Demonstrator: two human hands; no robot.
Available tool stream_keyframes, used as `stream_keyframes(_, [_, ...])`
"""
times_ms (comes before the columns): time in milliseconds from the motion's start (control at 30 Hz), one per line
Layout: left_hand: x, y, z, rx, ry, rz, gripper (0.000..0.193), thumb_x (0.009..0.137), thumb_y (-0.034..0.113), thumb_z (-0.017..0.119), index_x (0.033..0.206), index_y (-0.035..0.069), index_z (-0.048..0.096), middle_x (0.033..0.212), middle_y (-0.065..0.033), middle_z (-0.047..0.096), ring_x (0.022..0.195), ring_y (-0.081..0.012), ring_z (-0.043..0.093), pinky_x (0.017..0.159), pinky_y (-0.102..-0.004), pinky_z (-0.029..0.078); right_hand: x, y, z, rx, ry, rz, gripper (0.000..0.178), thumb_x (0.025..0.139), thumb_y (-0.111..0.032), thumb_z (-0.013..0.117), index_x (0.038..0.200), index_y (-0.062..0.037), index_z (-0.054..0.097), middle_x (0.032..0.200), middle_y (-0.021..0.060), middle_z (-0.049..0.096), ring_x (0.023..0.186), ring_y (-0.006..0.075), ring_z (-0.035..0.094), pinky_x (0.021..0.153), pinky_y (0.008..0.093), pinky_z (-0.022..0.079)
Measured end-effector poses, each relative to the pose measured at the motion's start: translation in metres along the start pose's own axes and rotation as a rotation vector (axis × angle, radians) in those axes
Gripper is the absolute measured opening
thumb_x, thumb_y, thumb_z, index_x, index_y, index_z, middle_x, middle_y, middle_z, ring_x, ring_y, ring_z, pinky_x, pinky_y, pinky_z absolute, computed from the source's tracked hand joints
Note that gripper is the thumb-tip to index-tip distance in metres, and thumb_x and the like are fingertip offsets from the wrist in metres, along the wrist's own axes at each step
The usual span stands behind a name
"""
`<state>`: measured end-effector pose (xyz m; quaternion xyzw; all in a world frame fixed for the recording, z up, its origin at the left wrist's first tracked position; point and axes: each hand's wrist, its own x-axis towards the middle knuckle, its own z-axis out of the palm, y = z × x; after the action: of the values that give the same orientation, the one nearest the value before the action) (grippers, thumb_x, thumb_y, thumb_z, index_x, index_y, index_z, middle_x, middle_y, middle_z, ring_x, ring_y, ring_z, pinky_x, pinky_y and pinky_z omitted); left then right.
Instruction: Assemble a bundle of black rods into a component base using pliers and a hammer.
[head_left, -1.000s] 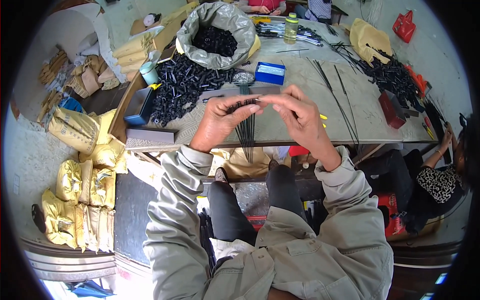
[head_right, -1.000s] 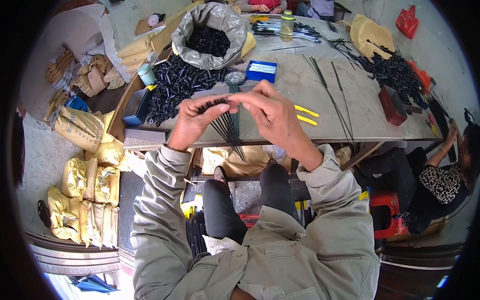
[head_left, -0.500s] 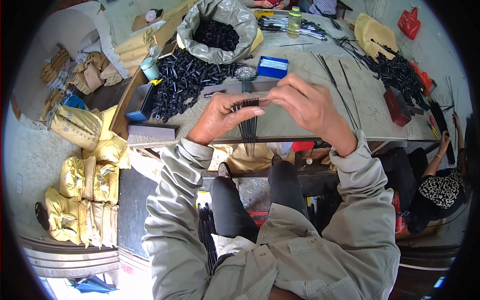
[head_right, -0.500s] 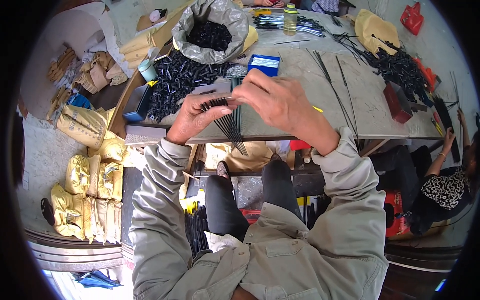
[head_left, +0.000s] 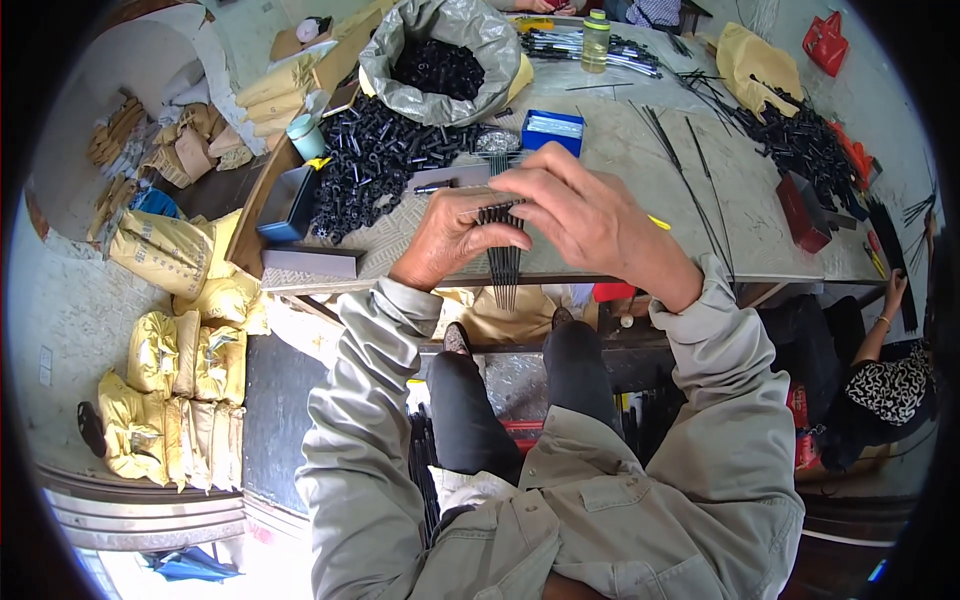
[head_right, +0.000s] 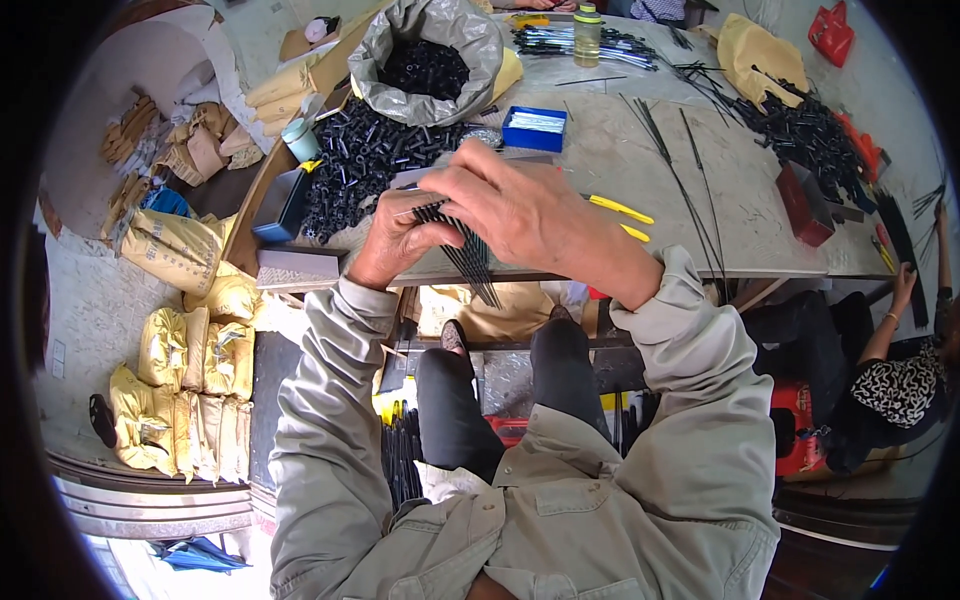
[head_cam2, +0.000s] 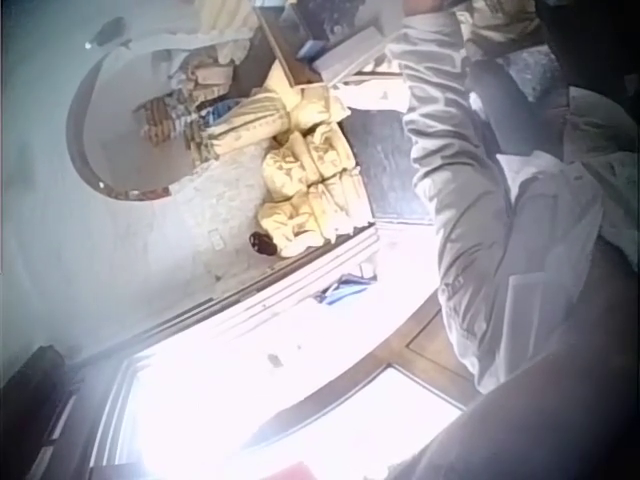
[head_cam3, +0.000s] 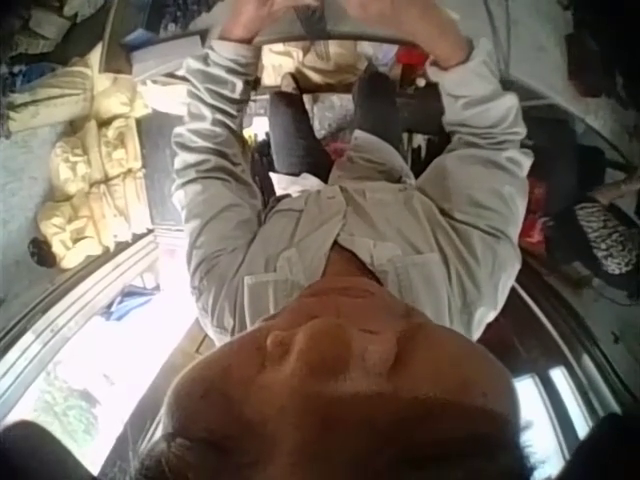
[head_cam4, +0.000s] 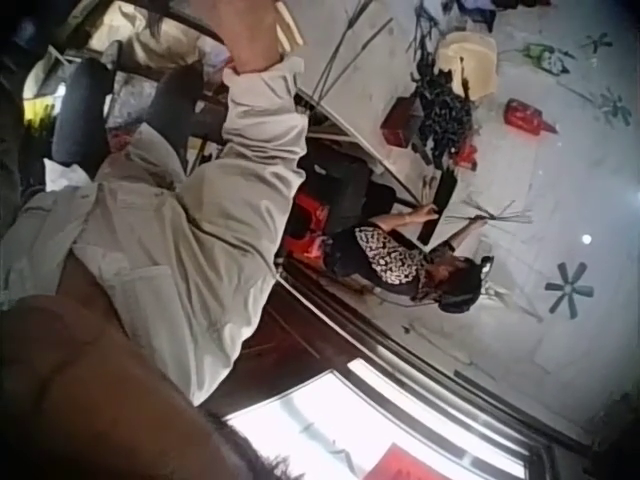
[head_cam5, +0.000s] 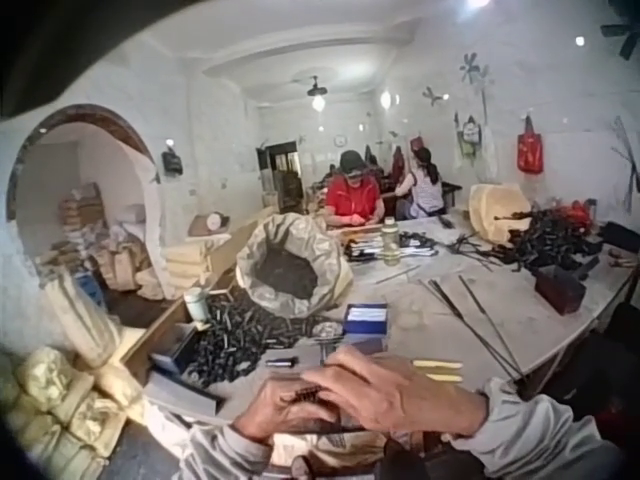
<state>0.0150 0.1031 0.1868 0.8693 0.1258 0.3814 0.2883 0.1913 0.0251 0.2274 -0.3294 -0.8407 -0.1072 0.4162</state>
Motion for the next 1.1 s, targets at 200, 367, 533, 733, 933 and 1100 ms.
stream_keyframes(200, [-0.014,-0.019,0.015,0.417,-0.114,-0.057,0.042,0.065,0.042,0.069,0.091,0.009,0.063,0.098,-0.0095,0.061,0.093,-0.0242,0.058,0.076,-0.0349,0.046,0.011,-0.004,0.011,-0.066,-0.06,-0.087,0.02,0.072,-0.012,0.066,0.09,-0.0067,0.057,0.08,0.0046,0.05,0.065,0.0201,0.055,0.053,0.0294,0.044])
stream_keyframes(367, [-0.063,-0.073,0.057,0.74,-0.223,-0.071,0.06,0.058,0.046,0.071,0.108,0.016,0.056,0.122,-0.0091,0.05,0.121,-0.0244,0.04,0.1,-0.0392,0.031,0.008,-0.017,-0.017,-0.142,-0.29,-0.185,0.01,0.072,-0.016,0.064,0.077,-0.0108,0.056,0.075,0.0,0.049,0.057,0.0177,0.051,0.049,0.0287,0.04])
stream_keyframes(533, [-0.073,-0.071,0.081,0.751,-0.125,0.044,0.071,0.055,0.039,0.072,0.118,0.015,0.049,0.128,-0.0082,0.043,0.124,-0.0248,0.032,0.104,-0.0406,0.022,-0.019,-0.059,-0.066,-0.001,-0.684,-0.23,0.007,0.071,-0.016,0.061,0.077,-0.015,0.058,0.074,-0.0021,0.049,0.054,0.0132,0.048,0.046,0.0267,0.034])
stream_keyframes(733, [-0.067,0.031,0.106,0.312,0.177,0.075,0.045,0.061,0.039,0.067,0.095,0.011,0.059,0.095,-0.0076,0.061,0.092,-0.0269,0.057,0.08,-0.0383,0.043,-0.14,-0.085,-0.26,0.802,0.421,-0.718,0.028,0.072,-0.022,0.067,0.095,-0.0065,0.063,0.079,-0.0031,0.059,0.045,0.005,0.042,0.043,0.0173,0.028])
stream_keyframes(933, [-0.083,0.042,0.019,0.732,0.102,0.097,0.046,0.059,0.054,0.059,0.06,0.009,0.051,0.061,-0.0048,0.046,0.059,-0.0235,0.051,0.051,-0.0359,0.04,-0.164,-0.04,-0.228,1.022,-0.616,-0.417,0.025,0.071,-0.031,0.067,0.076,-0.0072,0.064,0.073,0.0087,0.054,0.053,0.0144,0.048,0.046,0.0278,0.036])
stream_keyframes(1100, [-0.072,0.004,-0.055,1.056,-0.393,0.31,0.037,0.059,0.047,0.061,0.057,0.011,0.055,0.062,-0.0027,0.05,0.062,-0.0203,0.053,0.052,-0.0343,0.043,-0.243,-0.049,0.007,0.888,-0.613,0.705,0.051,0.075,-0.006,0.063,0.121,-0.0032,0.042,0.107,0.0115,0.05,0.096,0.0211,0.051,0.081,0.0333,0.044])
